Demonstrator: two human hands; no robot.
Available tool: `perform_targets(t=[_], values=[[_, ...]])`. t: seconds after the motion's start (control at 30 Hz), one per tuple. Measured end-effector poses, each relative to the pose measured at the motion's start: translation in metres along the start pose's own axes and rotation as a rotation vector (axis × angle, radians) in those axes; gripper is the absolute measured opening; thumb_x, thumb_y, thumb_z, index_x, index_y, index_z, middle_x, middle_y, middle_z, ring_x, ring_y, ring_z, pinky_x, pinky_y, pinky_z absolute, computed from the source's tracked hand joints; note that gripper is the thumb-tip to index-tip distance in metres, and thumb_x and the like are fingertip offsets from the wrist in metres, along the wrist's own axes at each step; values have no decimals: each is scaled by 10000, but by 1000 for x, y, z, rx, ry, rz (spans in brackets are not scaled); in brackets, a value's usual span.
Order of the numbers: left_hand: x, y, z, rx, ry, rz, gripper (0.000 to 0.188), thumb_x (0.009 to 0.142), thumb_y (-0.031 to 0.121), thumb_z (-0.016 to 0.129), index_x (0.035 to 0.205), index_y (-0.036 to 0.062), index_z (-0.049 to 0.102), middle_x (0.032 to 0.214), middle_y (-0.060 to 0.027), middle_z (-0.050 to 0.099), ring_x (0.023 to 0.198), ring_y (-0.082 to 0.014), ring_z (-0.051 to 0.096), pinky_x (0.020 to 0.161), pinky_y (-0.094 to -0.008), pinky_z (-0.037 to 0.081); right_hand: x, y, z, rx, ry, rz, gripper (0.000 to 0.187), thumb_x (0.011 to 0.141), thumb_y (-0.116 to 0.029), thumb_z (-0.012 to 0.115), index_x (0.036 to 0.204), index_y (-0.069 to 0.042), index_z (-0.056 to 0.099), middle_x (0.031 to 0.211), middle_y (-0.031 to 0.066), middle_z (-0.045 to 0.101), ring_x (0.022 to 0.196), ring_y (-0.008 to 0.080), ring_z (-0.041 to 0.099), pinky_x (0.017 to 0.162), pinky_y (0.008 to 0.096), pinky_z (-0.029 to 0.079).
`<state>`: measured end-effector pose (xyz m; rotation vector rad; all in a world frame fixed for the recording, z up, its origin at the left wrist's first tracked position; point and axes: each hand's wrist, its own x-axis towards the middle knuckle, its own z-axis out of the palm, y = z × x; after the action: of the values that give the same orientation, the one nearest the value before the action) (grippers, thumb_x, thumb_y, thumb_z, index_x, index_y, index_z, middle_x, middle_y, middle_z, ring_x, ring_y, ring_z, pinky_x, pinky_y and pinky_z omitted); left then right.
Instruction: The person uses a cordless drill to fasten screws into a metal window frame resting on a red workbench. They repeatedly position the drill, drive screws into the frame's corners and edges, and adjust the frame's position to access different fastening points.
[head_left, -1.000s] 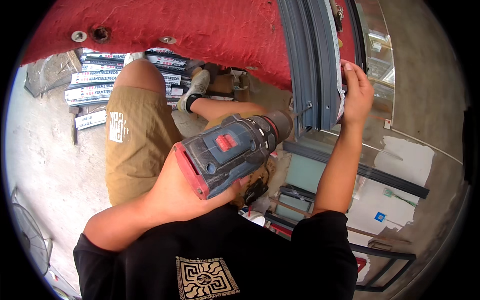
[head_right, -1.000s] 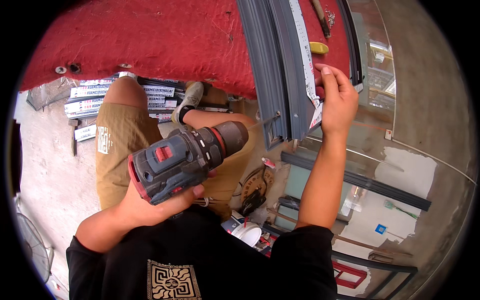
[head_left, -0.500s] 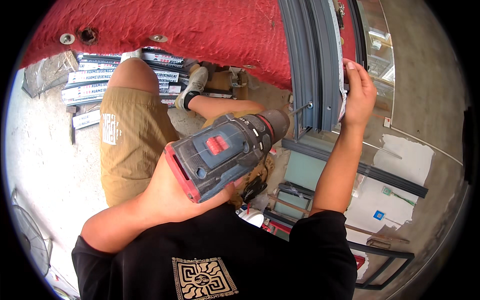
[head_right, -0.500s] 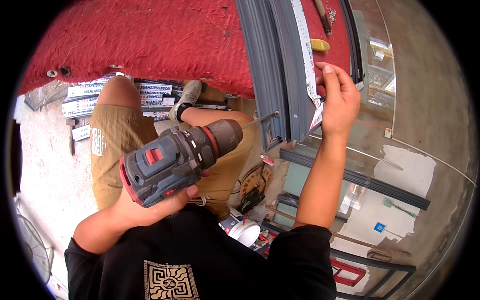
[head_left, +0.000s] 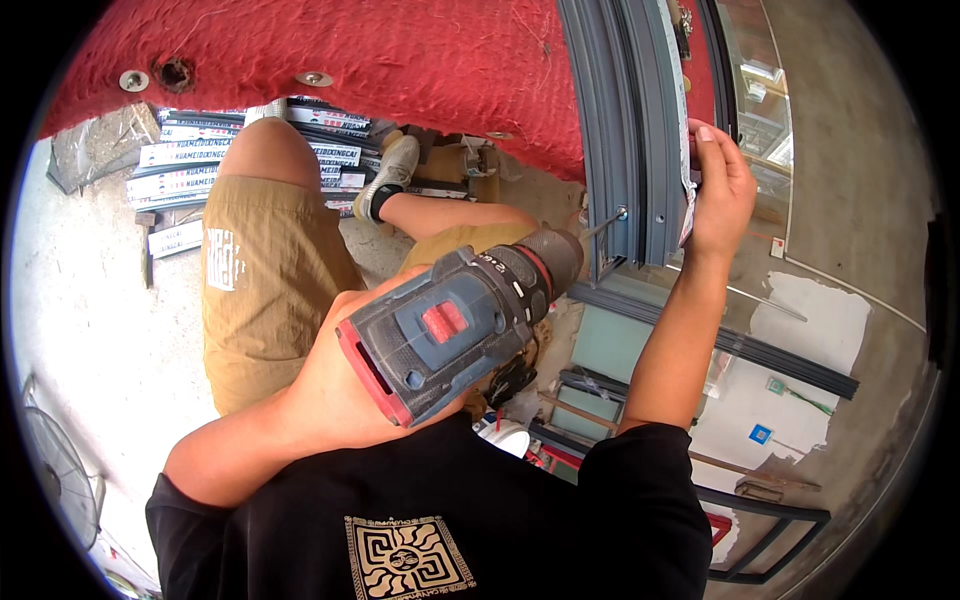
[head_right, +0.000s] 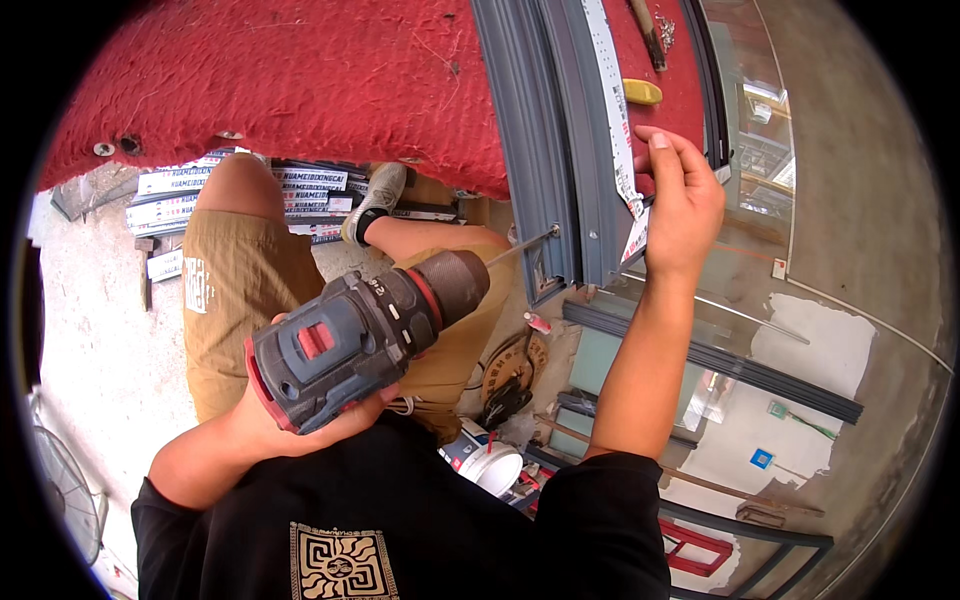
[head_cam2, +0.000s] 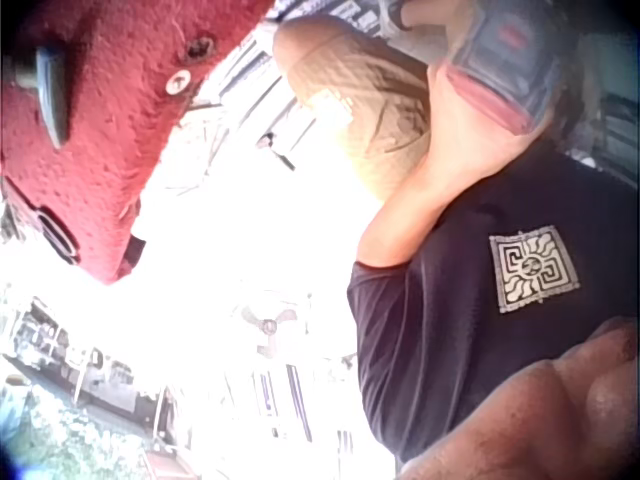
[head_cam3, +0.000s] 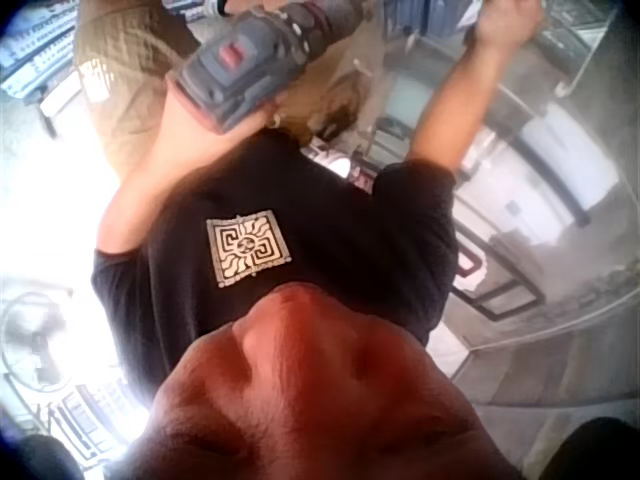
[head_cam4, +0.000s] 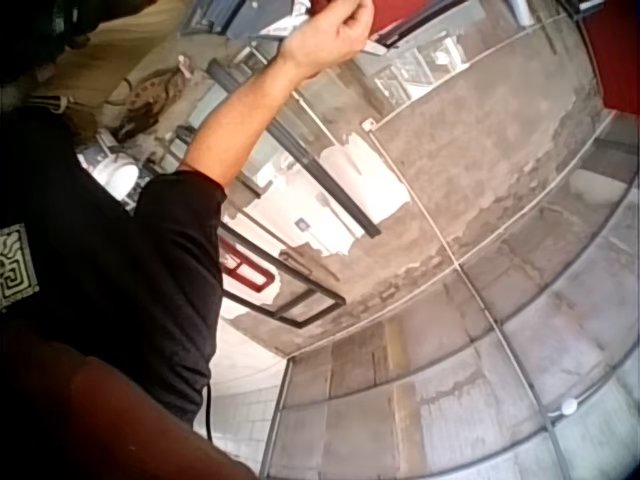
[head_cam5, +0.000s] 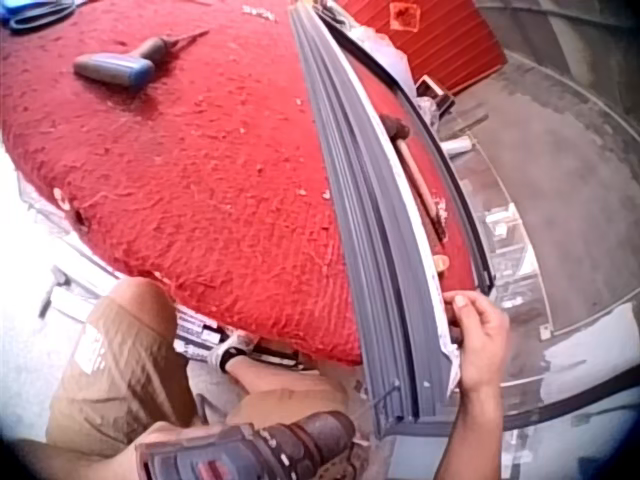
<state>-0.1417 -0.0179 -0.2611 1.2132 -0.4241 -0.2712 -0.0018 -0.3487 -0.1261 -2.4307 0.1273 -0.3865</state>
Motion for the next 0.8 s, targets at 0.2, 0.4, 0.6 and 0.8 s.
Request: perform_targets(t=[0.2, 0.4, 0.6, 0.8], values=[[-1, -4, -1, -15, -34, -22, 687, 759, 173, 943, 1353, 0, 645, 1203, -129, 770, 1023, -265, 797, 880, -345, 610, 1, 2, -1, 1, -7, -8, 277, 1084, -198, 659, 1141, 31, 803, 843, 19, 706, 817, 83, 622, 765, 251, 486], [3, -9, -6, -33, -64, -13, 842, 733, 339, 983, 1397, -29, 619, 1099, -89, 796, 942, -144, 763, 895, -309, 603, 1, 1, -1, -11, -1, -6, 279, 1085, -202, 658, 1143, 28, 804, 844, 18, 708, 812, 85, 620, 766, 251, 485], [3, -13, -12, 96, -31, 63, 596, 772, 98, 902, 1309, 7, 658, 1160, -123, 742, 969, -262, 768, 875, -345, 593, 1, 4, 0, 7, -11, -18, 279, 1086, -202, 655, 1140, 26, 804, 845, 18, 711, 811, 82, 618, 761, 250, 486], [3, -2, -9, -137, 47, -197, 432, 817, 71, 883, 1195, 0, 687, 1129, -96, 690, 966, -208, 709, 870, -344, 562, 3, 5, -2, -10, -13, -12, 280, 1087, -208, 653, 1137, 21, 806, 836, 18, 709, 810, 79, 617, 758, 249, 486]])
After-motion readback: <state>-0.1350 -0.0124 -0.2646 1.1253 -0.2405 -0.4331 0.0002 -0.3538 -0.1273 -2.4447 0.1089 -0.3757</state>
